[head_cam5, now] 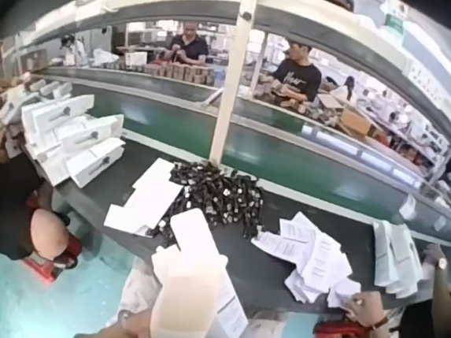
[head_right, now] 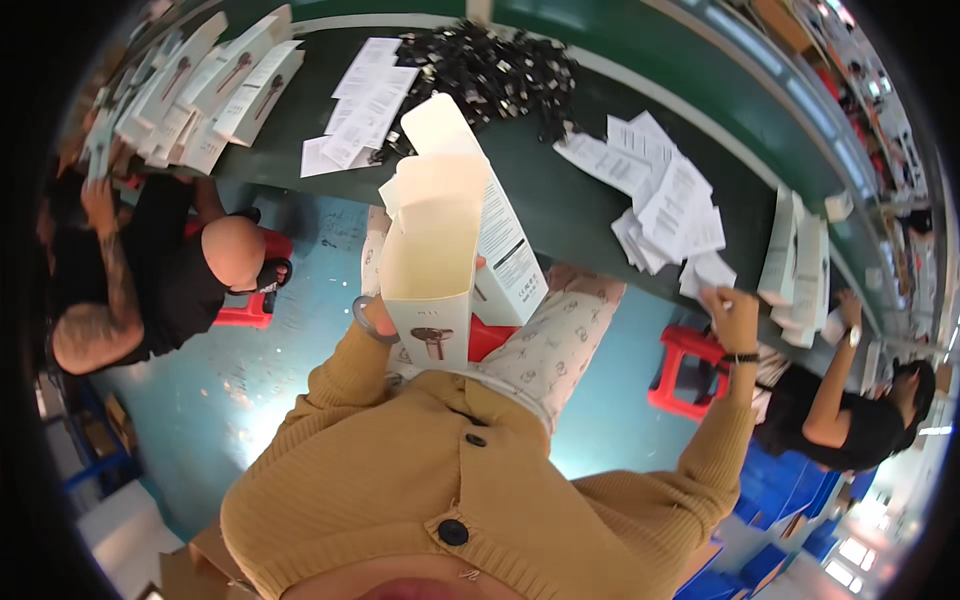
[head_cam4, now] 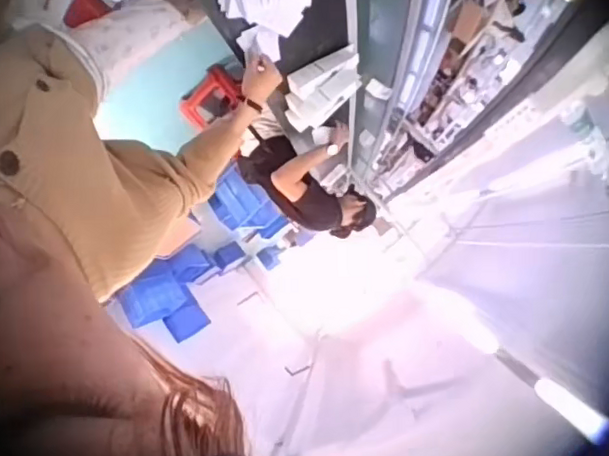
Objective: Packaging manuals and electronic cables into white boxes on an assembly line.
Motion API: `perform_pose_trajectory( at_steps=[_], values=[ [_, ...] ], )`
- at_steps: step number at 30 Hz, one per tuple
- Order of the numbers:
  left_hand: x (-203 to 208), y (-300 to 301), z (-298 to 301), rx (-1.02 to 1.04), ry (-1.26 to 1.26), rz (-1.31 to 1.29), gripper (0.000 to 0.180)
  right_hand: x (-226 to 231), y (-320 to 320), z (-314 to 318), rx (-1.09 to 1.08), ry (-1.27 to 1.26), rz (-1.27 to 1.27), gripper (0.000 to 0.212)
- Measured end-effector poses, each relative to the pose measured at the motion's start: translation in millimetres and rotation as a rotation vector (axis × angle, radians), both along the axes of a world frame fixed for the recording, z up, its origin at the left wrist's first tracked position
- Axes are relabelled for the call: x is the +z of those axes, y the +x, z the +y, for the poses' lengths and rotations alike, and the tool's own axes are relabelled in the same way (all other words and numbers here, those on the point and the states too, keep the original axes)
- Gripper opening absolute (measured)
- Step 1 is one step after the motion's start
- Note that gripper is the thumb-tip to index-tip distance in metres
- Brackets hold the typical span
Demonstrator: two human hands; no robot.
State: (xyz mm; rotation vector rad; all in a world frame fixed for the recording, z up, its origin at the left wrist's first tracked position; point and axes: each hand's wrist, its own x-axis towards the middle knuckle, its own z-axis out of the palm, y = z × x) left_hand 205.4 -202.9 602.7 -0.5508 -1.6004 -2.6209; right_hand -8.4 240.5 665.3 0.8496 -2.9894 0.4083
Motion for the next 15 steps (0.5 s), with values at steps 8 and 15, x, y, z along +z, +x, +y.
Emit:
perform_pose_trajectory(
  at_steps=[8,15],
  values=[
    [-7,16,-16,-0.014,0.109,-0.119,0.114,111,27,-66,-0.131,-0.493,0.429,0.013],
    [4,15,3,-0.033,-0.029,-0.168,0.123,182,115,-233,0.326,-0.980,-0.134,0.016]
  ],
)
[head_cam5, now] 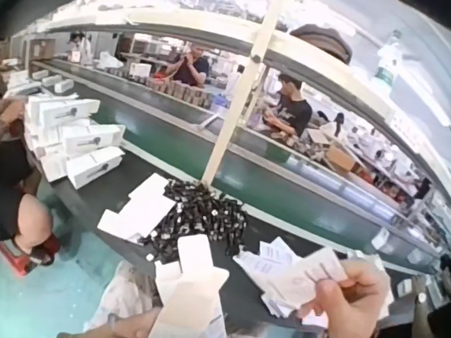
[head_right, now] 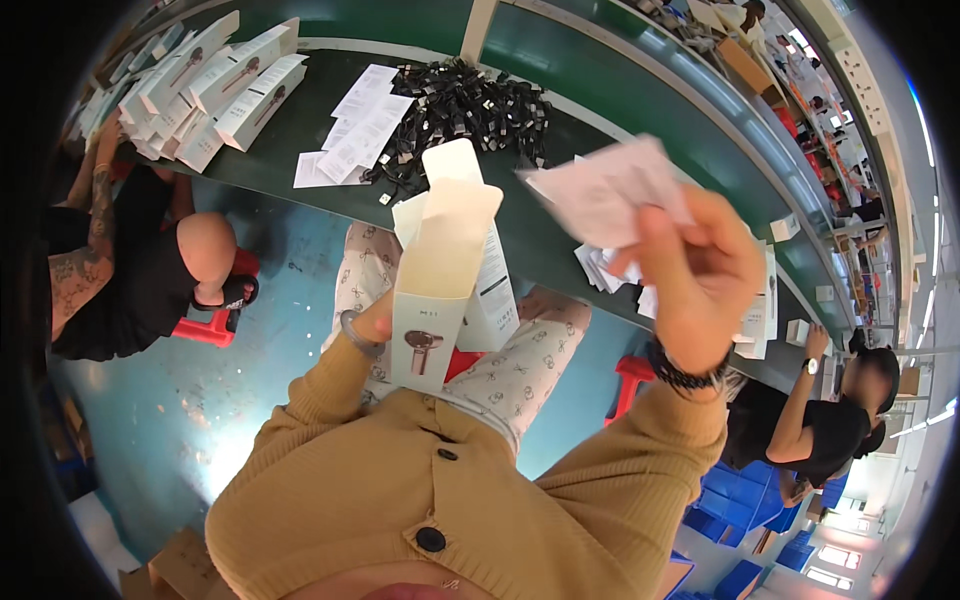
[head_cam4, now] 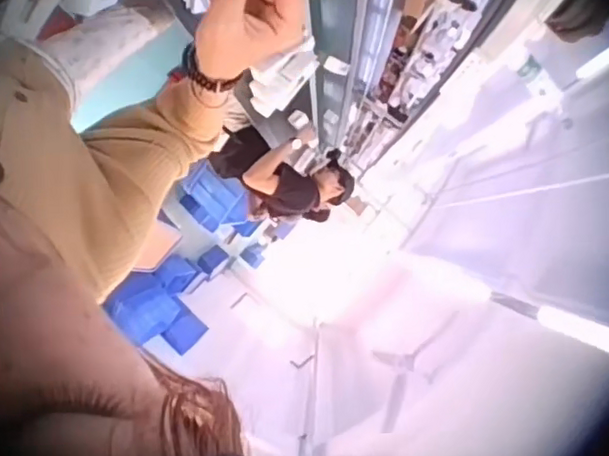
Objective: Packaging manuals and electronic cables into white boxes on an assembly line.
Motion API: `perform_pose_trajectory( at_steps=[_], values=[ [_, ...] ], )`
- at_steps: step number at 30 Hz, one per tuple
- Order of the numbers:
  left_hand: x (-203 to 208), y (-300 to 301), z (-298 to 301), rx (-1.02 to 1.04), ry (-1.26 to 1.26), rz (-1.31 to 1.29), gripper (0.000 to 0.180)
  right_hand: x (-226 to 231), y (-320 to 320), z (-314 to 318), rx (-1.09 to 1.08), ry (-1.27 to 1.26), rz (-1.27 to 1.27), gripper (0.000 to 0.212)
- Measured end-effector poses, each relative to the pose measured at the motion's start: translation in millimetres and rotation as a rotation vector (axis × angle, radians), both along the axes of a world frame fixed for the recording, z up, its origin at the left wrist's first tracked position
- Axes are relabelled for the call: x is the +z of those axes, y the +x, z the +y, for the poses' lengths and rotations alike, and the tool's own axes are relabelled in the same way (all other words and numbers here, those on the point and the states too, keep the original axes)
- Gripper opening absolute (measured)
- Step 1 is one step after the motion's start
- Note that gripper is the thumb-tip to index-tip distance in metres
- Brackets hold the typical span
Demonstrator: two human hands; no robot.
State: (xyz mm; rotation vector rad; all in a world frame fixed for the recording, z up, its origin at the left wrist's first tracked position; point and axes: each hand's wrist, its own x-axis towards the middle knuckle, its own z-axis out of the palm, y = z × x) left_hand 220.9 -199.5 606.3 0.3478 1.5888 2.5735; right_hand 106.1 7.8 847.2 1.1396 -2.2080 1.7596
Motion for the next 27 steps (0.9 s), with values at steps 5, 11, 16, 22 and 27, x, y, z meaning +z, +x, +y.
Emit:
perform_pose_trajectory(
  at_steps=[5,11,16,22,27],
  values=[
    [6,5,5,-0.019,-0.001,0.044,0.123,-6,-3,-27,0.334,0.053,-0.402,0.021],
    [1,12,2,-0.061,-0.033,0.038,0.129,-32,-11,-37,0.281,0.155,-0.264,0.020],
    [6,13,0,-0.090,-0.046,-0.045,0.133,-41,-20,-51,0.357,0.316,-0.404,0.013],
    [-23,17,0,-0.038,0.036,0.021,0.112,-48,-28,-70,0.525,0.716,-0.137,0.015],
    [-33,40,-5,0.053,0.031,-0.016,0.112,-76,-49,-99,0.194,0.471,0.053,0.020]
  ],
)
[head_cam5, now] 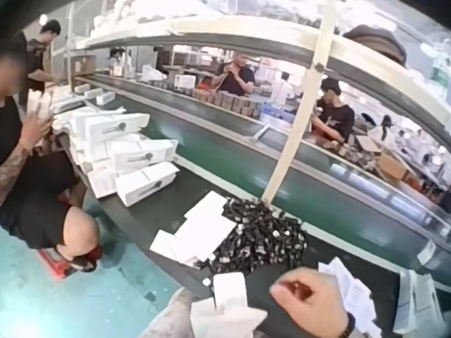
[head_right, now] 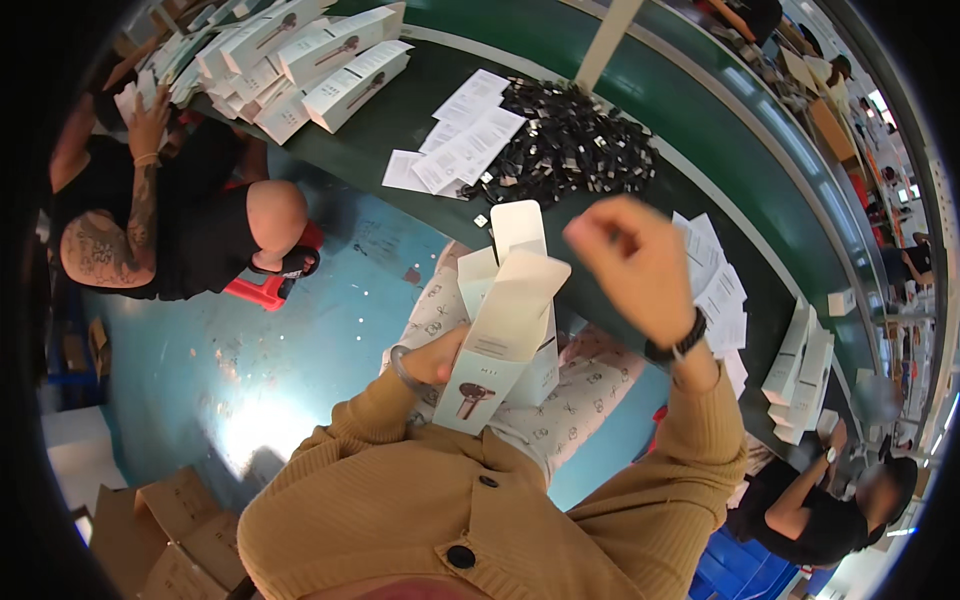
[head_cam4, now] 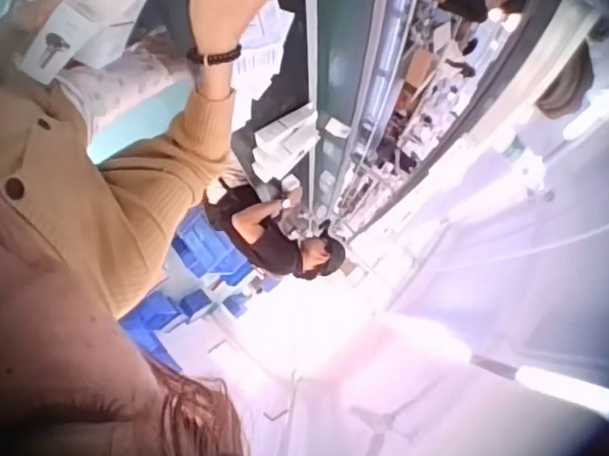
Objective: Packaging manuals and electronic cables into white boxes on an assembly line.
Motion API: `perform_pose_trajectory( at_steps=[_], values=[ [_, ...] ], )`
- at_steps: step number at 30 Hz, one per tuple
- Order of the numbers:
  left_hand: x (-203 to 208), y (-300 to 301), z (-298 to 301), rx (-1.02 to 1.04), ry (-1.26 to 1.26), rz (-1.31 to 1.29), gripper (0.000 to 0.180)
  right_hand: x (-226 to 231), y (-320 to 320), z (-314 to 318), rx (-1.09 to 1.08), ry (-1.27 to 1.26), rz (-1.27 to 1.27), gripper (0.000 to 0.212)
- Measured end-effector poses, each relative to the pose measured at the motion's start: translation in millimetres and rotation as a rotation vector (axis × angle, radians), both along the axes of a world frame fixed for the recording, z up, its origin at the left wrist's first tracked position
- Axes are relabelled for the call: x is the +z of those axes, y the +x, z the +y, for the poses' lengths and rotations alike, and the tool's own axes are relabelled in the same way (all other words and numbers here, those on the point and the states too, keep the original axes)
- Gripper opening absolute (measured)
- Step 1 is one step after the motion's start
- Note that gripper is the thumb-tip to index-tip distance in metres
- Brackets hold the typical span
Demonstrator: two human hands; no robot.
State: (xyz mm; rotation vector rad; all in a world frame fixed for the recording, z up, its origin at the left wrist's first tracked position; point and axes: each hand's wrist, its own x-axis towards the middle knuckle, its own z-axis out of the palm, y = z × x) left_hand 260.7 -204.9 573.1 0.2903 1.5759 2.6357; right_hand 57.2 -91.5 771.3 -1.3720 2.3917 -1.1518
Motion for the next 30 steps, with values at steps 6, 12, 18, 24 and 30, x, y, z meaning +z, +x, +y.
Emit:
perform_pose_trajectory(
  at_steps=[6,12,18,24,30],
  values=[
    [-2,13,-11,0.026,0.034,-0.028,0.119,-89,-93,-40,-0.187,0.241,0.444,0.040],
    [3,18,-28,0.075,-0.022,-0.081,0.125,-93,-90,-67,-0.311,0.088,0.273,0.020],
    [7,21,-24,0.114,0.020,-0.015,0.126,-78,-87,-76,-0.364,0.431,0.334,0.056],
    [9,34,-14,0.142,-0.013,-0.028,0.129,-96,-108,-63,-0.403,0.194,0.237,0.031],
    [7,40,-19,0.094,-0.130,-0.132,0.134,1,14,34,-0.075,-0.133,0.223,0.022]
  ],
)
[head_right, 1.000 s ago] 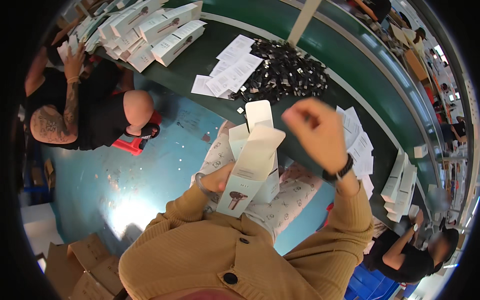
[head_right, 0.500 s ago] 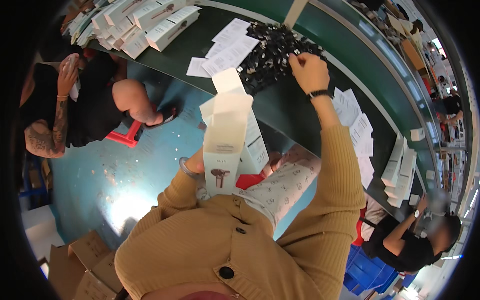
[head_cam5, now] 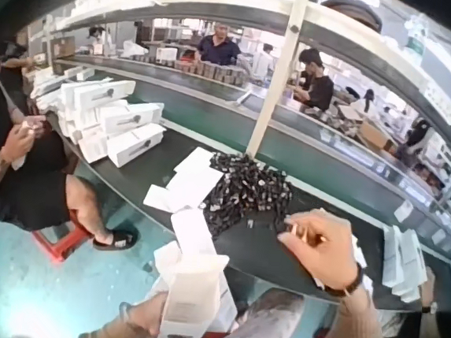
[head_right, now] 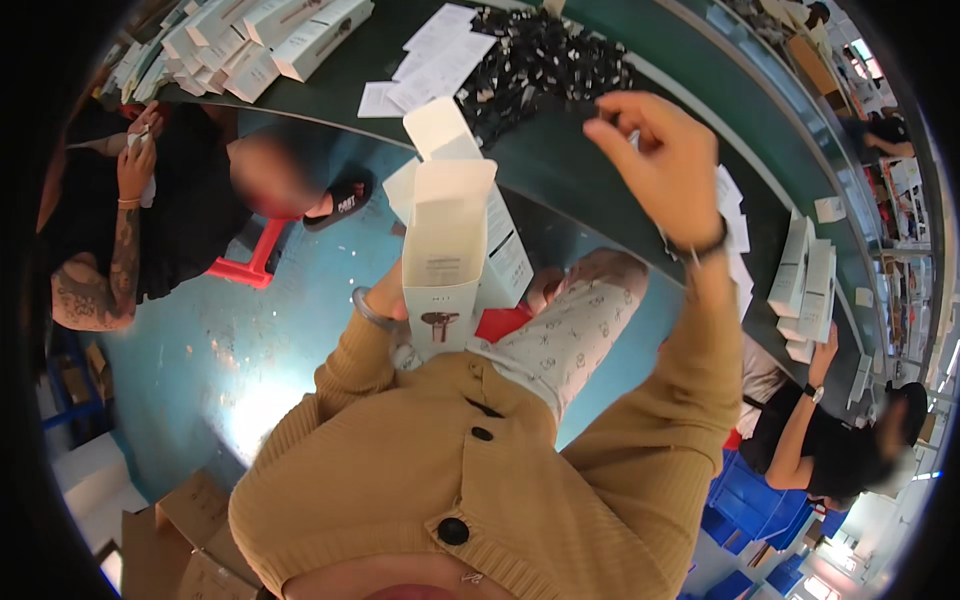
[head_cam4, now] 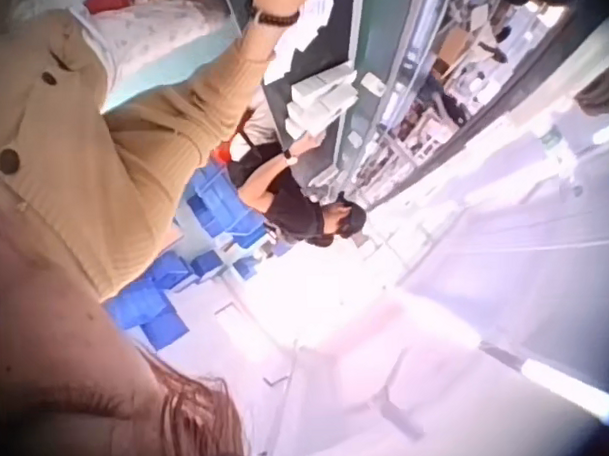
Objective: Packaging manuals and electronic cables into white boxes on an assembly line.
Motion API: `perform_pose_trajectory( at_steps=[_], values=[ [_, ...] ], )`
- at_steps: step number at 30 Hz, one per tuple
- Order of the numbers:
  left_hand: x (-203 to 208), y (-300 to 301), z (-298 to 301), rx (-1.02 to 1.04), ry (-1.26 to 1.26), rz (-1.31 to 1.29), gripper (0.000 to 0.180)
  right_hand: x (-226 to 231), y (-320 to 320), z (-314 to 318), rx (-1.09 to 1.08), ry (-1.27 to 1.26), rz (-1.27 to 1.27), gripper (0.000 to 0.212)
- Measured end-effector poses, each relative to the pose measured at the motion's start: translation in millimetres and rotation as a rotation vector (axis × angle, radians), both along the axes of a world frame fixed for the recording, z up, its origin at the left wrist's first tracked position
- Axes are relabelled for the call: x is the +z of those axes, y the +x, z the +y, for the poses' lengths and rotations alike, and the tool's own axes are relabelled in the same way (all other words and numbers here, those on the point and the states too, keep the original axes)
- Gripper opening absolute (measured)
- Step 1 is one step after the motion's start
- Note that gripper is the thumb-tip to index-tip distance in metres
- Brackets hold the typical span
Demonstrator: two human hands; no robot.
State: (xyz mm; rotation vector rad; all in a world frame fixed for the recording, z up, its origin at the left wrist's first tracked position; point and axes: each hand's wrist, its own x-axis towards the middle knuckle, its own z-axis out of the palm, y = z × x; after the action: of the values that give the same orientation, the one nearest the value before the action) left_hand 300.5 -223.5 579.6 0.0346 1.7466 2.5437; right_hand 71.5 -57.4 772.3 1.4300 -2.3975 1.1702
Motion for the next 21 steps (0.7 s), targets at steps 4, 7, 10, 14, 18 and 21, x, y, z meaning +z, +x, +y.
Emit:
perform_pose_trajectory(
  at_steps=[4,7,10,14,18,21],
  values=[
    [-19,-17,7,-0.062,-0.068,0.062,0.126,32,82,30,0.261,0.242,0.634,0.027],
    [16,-24,23,-0.153,0.030,0.026,0.122,18,109,39,0.301,0.359,0.817,0.037],
    [26,-35,32,-0.164,-0.009,-0.005,0.122,21,99,60,0.326,0.220,0.603,0.048],
    [31,-49,64,-0.137,0.035,-0.017,0.122,-27,116,106,0.100,0.013,-0.154,0.091],
    [58,-60,110,0.040,-0.052,0.097,0.117,-69,135,115,-0.163,0.011,-0.395,0.101],
    [65,-71,97,-0.045,-0.149,0.255,0.093,-53,98,158,-0.289,-0.258,-0.574,0.114]
  ],
)
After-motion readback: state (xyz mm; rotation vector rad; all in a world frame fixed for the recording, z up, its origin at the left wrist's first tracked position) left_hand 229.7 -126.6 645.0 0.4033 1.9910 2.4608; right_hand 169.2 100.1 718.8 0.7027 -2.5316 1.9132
